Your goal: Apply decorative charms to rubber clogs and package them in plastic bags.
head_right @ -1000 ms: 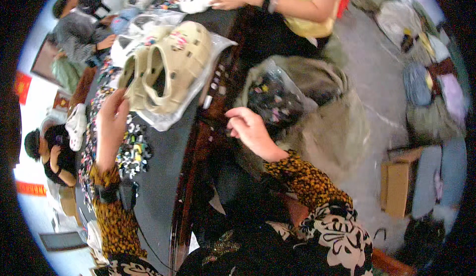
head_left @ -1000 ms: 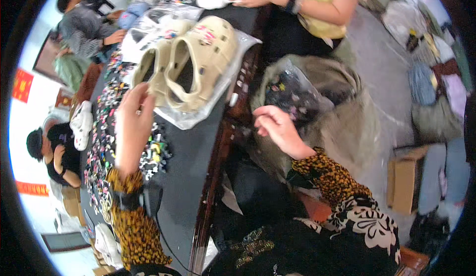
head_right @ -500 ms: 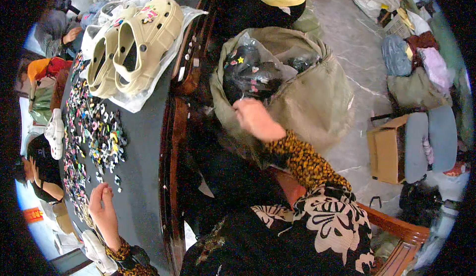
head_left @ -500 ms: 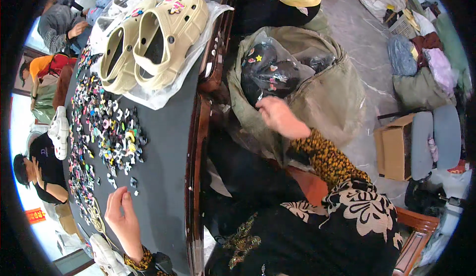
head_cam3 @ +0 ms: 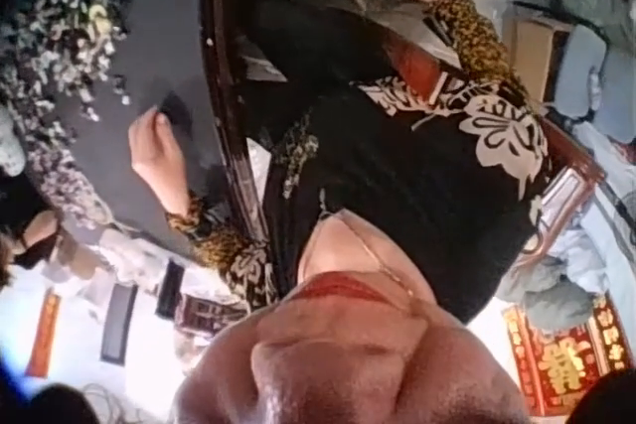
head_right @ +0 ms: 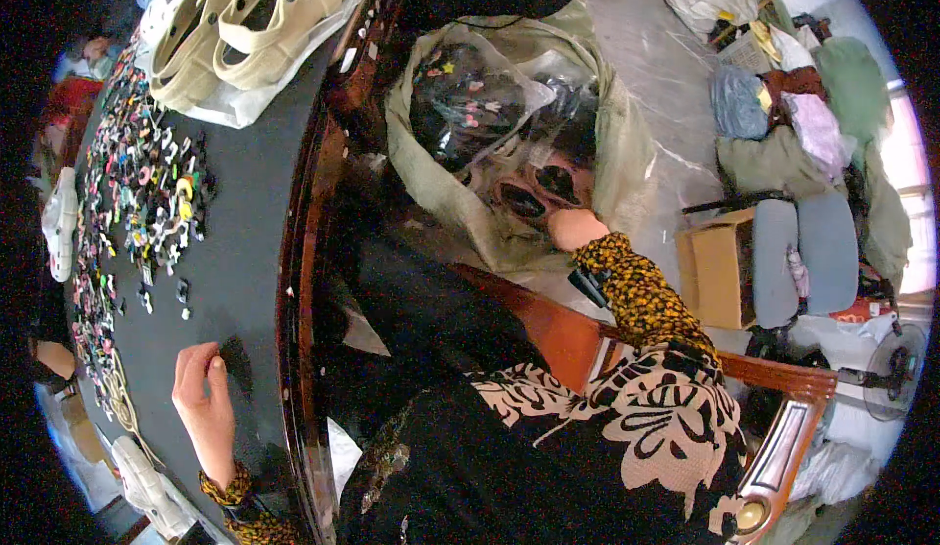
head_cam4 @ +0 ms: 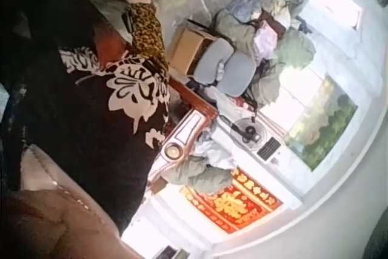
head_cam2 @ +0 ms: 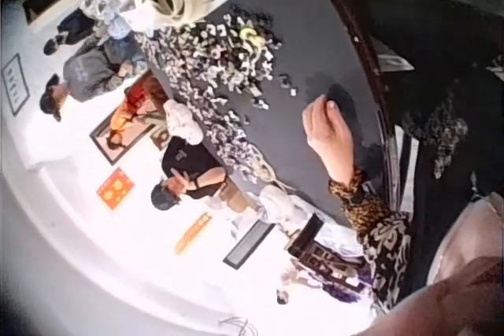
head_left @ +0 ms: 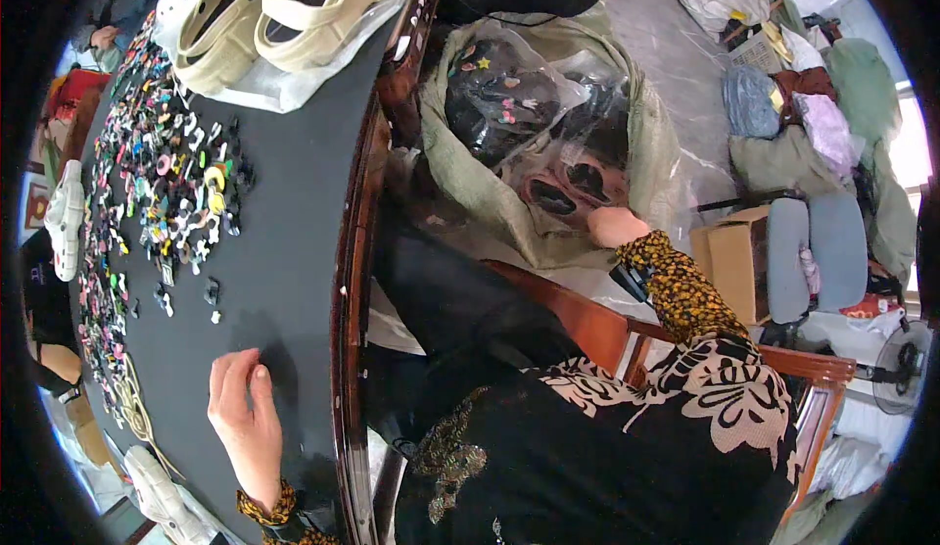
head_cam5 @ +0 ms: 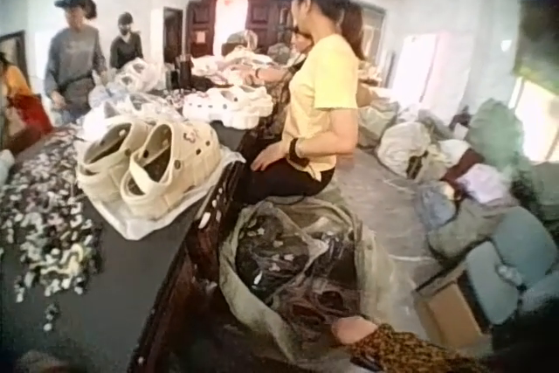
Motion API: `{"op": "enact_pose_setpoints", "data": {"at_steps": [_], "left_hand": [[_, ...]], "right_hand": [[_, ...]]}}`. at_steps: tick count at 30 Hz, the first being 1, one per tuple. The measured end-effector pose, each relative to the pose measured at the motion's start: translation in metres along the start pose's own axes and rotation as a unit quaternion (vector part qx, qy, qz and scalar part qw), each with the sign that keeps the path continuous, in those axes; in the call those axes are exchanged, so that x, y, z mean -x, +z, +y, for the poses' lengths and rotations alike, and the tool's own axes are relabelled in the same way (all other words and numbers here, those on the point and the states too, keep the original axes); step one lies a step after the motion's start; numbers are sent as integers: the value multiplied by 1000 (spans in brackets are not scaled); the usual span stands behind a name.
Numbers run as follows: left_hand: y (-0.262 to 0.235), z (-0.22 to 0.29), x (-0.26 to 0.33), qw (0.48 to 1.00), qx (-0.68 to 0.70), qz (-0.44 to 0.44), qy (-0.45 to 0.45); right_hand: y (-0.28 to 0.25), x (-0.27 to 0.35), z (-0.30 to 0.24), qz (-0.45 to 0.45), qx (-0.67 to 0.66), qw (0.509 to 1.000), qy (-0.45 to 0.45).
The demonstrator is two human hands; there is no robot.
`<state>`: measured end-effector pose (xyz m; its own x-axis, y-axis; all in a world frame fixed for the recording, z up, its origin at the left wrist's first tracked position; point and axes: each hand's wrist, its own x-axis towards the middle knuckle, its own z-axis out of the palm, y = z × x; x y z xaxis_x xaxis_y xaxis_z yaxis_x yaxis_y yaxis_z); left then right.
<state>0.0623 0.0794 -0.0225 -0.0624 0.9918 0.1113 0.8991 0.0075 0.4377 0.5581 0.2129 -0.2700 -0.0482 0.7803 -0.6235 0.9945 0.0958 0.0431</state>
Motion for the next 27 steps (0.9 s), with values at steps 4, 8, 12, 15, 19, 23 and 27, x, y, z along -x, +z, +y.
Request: {"op": "enact_pose_setpoints", "data": {"at_steps": [4, 8, 12, 15, 19, 23, 27], "left_hand": [[2, 0, 2, 1000, -20, -17, 13], [7, 4, 6, 999, -39, -11, -1], [8, -1, 6, 999, -39, -8, 0], [12, -3, 6, 999, -38, -10, -15], [18, -3, 4, 998, -44, -16, -36], [20, 1, -2, 998, -32, -7, -51], [13, 0, -7, 997, -70, 12, -38]], "right_hand": [[107, -33, 69, 17, -59, 998, -26], [116, -46, 54, 0, -71, 997, -26], [122, -54, 27, -15, -101, 995, -10], [113, -55, 8, 153, -197, 968, -5], [88, -61, 9, 324, -225, 917, -52], [84, -81, 35, 263, -98, 957, 76], [86, -124, 17, 147, -153, 977, 37]]}}
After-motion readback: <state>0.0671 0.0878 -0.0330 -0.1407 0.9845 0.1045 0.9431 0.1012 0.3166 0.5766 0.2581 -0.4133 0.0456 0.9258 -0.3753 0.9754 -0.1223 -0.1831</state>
